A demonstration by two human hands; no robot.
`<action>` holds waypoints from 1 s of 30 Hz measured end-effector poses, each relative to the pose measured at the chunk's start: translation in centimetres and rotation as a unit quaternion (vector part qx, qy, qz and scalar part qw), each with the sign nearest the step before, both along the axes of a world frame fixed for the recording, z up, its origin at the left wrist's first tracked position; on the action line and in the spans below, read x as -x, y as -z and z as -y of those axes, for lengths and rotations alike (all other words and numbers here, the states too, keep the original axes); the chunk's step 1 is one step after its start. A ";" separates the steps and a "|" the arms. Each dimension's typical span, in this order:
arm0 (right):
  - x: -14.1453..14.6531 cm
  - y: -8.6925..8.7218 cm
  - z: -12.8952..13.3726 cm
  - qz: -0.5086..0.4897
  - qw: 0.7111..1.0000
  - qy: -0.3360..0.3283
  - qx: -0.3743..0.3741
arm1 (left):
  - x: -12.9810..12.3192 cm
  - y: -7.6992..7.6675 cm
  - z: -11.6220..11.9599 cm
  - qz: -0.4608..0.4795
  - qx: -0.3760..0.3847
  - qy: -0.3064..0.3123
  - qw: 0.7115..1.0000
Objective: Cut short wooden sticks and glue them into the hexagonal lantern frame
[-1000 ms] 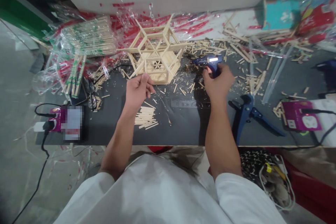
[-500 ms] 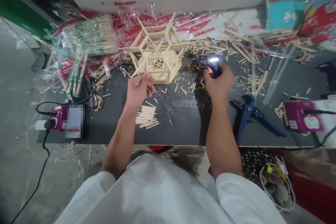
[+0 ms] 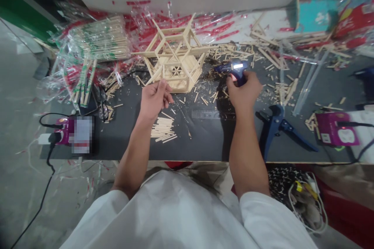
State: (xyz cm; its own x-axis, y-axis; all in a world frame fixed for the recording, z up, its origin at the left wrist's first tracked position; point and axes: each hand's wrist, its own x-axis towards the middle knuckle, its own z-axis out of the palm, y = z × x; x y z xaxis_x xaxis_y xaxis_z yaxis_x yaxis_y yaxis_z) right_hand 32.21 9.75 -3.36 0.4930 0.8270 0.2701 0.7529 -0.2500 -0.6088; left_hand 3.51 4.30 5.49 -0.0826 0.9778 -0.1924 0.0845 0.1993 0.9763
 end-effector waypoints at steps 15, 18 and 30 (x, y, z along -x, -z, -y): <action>0.3 -0.5 0.3 -0.013 1.000 -0.006 -0.003 | 7.6 -3.7 4.8 -0.261 -0.073 -0.006 0.963; 0.3 -0.4 0.3 -0.017 1.000 -0.005 -0.009 | 9.1 -5.9 3.2 -0.364 -0.110 0.012 0.925; -0.1 0.5 0.2 0.013 0.999 -0.045 0.004 | 4.8 -7.7 -2.5 -0.509 -0.150 0.226 0.817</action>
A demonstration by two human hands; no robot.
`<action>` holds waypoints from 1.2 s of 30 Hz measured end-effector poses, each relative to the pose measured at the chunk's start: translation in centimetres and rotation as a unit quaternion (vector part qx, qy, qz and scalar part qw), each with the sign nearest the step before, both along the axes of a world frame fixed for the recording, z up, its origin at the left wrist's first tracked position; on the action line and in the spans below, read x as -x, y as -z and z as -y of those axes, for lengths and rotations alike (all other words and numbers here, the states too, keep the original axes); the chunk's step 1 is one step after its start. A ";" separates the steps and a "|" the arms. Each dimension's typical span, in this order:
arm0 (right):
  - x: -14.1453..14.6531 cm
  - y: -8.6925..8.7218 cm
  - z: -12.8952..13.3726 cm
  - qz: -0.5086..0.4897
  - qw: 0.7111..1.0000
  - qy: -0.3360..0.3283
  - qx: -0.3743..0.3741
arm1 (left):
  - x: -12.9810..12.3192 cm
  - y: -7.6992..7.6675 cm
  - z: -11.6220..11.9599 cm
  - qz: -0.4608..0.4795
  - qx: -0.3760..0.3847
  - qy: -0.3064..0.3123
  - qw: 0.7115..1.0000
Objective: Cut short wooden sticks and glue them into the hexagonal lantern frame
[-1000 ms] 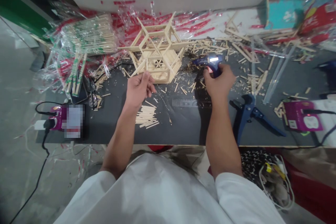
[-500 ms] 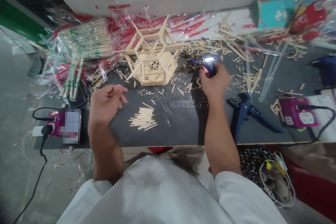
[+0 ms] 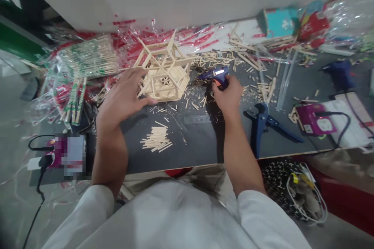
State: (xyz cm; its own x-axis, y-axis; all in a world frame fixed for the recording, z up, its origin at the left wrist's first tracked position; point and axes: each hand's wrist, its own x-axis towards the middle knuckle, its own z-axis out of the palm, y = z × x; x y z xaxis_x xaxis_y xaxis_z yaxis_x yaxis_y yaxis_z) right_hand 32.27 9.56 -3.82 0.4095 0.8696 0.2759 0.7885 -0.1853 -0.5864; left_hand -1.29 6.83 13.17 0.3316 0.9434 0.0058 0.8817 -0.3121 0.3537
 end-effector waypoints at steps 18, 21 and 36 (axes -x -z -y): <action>-0.3 0.9 0.1 0.025 1.000 0.003 -0.006 | 0.4 -0.2 -0.5 -0.033 -0.014 0.030 0.999; 0.0 0.8 0.1 0.035 0.999 -0.001 -0.001 | 0.4 -0.6 -0.7 -0.036 0.006 0.041 0.998; 1.2 0.3 0.0 0.052 0.997 -0.015 0.061 | 2.0 0.6 -1.6 0.018 -0.020 0.089 0.996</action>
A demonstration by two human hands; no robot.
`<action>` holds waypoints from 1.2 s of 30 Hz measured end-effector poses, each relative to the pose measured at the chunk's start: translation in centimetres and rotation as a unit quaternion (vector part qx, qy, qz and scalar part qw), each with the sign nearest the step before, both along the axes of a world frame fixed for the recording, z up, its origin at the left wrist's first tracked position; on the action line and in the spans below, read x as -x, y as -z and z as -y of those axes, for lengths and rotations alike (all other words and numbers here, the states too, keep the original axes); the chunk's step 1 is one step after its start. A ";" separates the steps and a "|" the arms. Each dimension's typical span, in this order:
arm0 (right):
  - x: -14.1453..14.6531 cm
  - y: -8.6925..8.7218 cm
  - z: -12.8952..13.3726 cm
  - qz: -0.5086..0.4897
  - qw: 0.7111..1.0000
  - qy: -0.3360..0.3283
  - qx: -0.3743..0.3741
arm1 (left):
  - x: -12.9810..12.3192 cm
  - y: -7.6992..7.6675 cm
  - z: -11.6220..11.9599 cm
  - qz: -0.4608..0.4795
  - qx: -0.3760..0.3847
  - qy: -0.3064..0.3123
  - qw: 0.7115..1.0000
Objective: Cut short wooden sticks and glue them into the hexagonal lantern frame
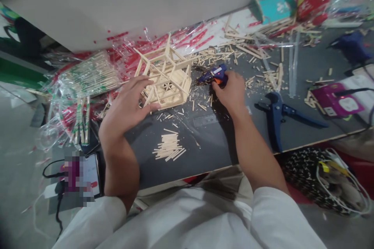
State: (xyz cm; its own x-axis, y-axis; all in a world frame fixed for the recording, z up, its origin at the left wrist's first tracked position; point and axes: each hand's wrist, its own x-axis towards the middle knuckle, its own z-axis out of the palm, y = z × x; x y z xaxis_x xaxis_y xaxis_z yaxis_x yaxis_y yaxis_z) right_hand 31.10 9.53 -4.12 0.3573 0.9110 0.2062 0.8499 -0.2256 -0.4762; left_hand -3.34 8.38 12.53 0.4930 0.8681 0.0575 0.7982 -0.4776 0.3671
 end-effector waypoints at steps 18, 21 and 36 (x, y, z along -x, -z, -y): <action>-1.2 0.6 0.2 -0.032 0.999 -0.042 -0.013 | 3.5 -2.4 -0.4 -0.002 0.064 -0.069 0.996; -1.0 -0.2 0.4 -0.035 0.998 -0.052 -0.012 | 3.3 -2.7 -0.3 -0.020 0.069 -0.071 0.995; 6.0 -9.4 6.2 -0.264 0.776 -0.556 0.140 | 3.1 -4.3 0.9 -0.043 0.072 -0.078 0.993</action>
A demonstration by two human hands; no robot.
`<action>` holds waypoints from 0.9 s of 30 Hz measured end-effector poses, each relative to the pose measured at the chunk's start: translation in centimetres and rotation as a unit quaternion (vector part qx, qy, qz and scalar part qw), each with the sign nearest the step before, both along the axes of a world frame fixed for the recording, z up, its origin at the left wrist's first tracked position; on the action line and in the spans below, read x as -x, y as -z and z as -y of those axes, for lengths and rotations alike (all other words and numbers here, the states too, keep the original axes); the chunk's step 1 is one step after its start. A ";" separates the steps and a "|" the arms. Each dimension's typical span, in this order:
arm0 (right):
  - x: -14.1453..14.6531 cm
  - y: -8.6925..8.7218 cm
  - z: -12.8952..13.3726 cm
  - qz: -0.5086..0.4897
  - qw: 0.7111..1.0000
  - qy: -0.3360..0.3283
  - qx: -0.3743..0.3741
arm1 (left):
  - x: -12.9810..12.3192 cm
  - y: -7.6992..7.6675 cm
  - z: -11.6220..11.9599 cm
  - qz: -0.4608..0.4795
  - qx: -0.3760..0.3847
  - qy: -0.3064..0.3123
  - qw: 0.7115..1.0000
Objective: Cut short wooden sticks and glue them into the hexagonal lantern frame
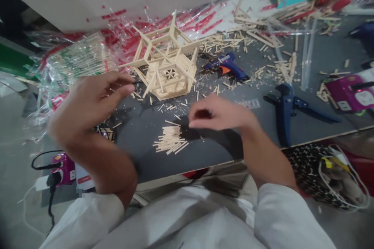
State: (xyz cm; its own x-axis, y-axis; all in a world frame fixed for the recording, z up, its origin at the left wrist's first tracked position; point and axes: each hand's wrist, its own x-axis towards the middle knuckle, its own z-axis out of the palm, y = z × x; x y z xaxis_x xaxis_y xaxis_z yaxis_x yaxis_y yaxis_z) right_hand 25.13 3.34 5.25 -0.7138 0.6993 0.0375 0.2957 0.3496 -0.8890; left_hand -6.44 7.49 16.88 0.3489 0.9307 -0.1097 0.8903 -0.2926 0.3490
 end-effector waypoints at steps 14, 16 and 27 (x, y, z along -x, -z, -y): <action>7.9 3.4 0.9 0.235 0.971 0.041 0.002 | 1.0 1.4 -0.9 -0.004 -0.015 0.040 0.999; 7.8 3.4 0.9 0.229 0.972 0.047 -0.009 | 0.8 1.5 -1.0 -0.005 -0.019 0.044 0.999; 6.5 3.4 0.9 -0.228 0.940 0.145 0.206 | -1.9 0.5 -0.1 0.029 -0.046 0.078 0.995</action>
State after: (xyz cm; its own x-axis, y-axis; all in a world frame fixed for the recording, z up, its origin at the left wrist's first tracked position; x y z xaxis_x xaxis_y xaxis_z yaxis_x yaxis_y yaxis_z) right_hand 18.63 2.43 1.84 -0.4667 0.8841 -0.0240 -0.1192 -0.0897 -0.9888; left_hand -4.58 7.54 16.36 0.4940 0.8695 -0.0028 0.8103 -0.4591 0.3643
